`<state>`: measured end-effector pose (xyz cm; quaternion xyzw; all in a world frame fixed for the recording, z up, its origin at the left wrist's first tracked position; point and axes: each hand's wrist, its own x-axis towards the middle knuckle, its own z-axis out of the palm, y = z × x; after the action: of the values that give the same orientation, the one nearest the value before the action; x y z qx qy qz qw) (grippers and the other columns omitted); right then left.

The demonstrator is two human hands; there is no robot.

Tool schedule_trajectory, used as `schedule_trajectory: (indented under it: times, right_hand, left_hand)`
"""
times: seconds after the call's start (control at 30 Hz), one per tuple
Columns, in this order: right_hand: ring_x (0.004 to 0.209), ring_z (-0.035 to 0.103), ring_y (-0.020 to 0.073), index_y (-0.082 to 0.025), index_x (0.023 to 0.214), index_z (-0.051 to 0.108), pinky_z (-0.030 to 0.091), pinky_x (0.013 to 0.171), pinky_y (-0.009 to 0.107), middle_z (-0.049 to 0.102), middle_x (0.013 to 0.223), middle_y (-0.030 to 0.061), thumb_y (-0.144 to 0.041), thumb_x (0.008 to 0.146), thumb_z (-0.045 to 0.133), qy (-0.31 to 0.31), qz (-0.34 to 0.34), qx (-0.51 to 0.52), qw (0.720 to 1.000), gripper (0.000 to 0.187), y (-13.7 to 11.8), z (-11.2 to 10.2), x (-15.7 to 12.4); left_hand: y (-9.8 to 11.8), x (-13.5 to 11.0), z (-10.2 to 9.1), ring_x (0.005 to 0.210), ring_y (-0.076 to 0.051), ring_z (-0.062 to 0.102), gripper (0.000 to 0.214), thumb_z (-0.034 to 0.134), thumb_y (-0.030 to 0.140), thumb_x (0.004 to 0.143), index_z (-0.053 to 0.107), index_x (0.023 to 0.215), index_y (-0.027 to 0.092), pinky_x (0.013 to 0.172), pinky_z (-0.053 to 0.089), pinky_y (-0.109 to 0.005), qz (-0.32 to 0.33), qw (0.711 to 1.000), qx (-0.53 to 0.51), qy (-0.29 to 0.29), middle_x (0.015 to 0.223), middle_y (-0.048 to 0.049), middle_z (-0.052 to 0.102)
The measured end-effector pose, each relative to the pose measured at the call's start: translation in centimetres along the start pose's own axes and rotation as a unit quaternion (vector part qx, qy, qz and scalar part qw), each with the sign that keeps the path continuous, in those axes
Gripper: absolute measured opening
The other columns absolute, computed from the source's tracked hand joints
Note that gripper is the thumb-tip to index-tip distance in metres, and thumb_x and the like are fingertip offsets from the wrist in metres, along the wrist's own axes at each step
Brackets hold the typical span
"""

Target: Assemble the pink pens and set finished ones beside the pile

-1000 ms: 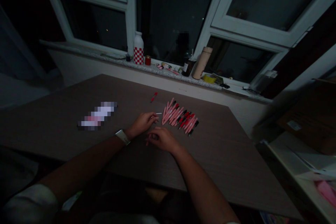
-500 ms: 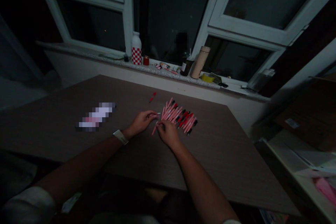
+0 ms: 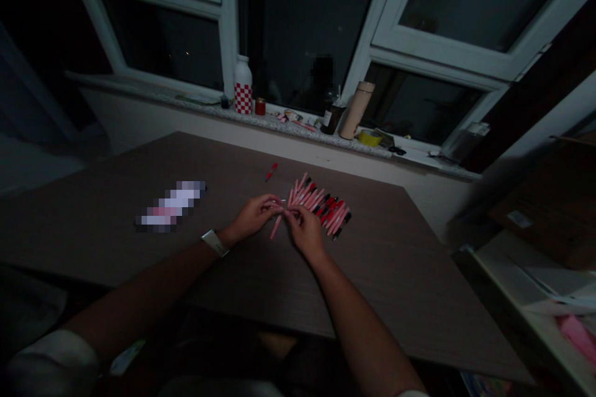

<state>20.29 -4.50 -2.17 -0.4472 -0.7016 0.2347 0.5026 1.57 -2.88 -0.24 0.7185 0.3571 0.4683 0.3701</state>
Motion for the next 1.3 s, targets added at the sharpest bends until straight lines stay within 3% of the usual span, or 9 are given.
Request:
schedule_trajectory:
  times: [0.3, 0.67, 0.83, 1.1, 1.3]
  right_hand:
    - [0.074, 0.066, 0.0207, -0.019, 0.096, 0.07, 0.051, 0.067, 0.031, 0.073, 0.087, 0.0067, -0.047, 0.086, 0.063, 0.024, 0.026, 0.048, 0.998, 0.031, 0.0, 0.0, 0.3]
    - [0.067, 0.063, 0.019, -0.02, 0.096, 0.07, 0.047, 0.058, 0.027, 0.071, 0.081, 0.0044, -0.045, 0.085, 0.063, 0.017, 0.032, 0.064, 0.997, 0.029, 0.3, 0.0, 0.4]
    - [0.068, 0.063, 0.0193, -0.02, 0.097, 0.07, 0.048, 0.059, 0.028, 0.072, 0.087, 0.0056, -0.046, 0.085, 0.063, 0.012, 0.027, 0.059, 0.998, 0.03, 0.5, 0.0, 0.4]
    - [0.073, 0.065, 0.0206, -0.02, 0.096, 0.071, 0.05, 0.067, 0.03, 0.073, 0.084, 0.0053, -0.045, 0.089, 0.061, -0.007, 0.011, 0.017, 1.0, 0.028, -0.2, -0.3, 0.2]
    - [0.072, 0.065, 0.02, -0.019, 0.089, 0.071, 0.048, 0.066, 0.028, 0.074, 0.083, 0.0054, -0.047, 0.09, 0.059, 0.002, 0.034, 0.027, 0.999, 0.03, -0.2, -0.1, 0.3]
  left_hand:
    - [-0.3, 0.1, -0.1, 0.076, -0.018, 0.071, 0.029, 0.059, 0.041, 0.091, 0.054, 0.105, 0.017, 0.063, 0.053, -0.026, -0.036, 0.998, -0.049, 0.003, 0.09, -0.0085, 0.076]
    - [0.3, -0.3, -0.3, 0.092, -0.021, 0.074, 0.026, 0.059, 0.037, 0.093, 0.053, 0.11, 0.018, 0.072, 0.056, -0.028, -0.01, 0.998, -0.039, -0.045, 0.096, -0.0079, 0.077]
    - [0.7, -0.3, -0.9, 0.093, -0.021, 0.073, 0.024, 0.057, 0.039, 0.094, 0.057, 0.109, 0.02, 0.078, 0.055, -0.029, 0.02, 0.996, 0.074, -0.05, 0.098, -0.0054, 0.077]
    - [1.4, -0.4, -2.0, 0.095, -0.022, 0.071, 0.028, 0.051, 0.043, 0.098, 0.06, 0.117, 0.024, 0.08, 0.05, -0.028, 0.054, 0.965, 0.248, -0.073, 0.102, -0.0043, 0.076]
    - [1.6, -0.6, -2.0, 0.092, -0.022, 0.071, 0.031, 0.048, 0.044, 0.099, 0.059, 0.12, 0.024, 0.077, 0.049, -0.027, 0.049, 0.957, 0.275, -0.075, 0.103, -0.0038, 0.074]
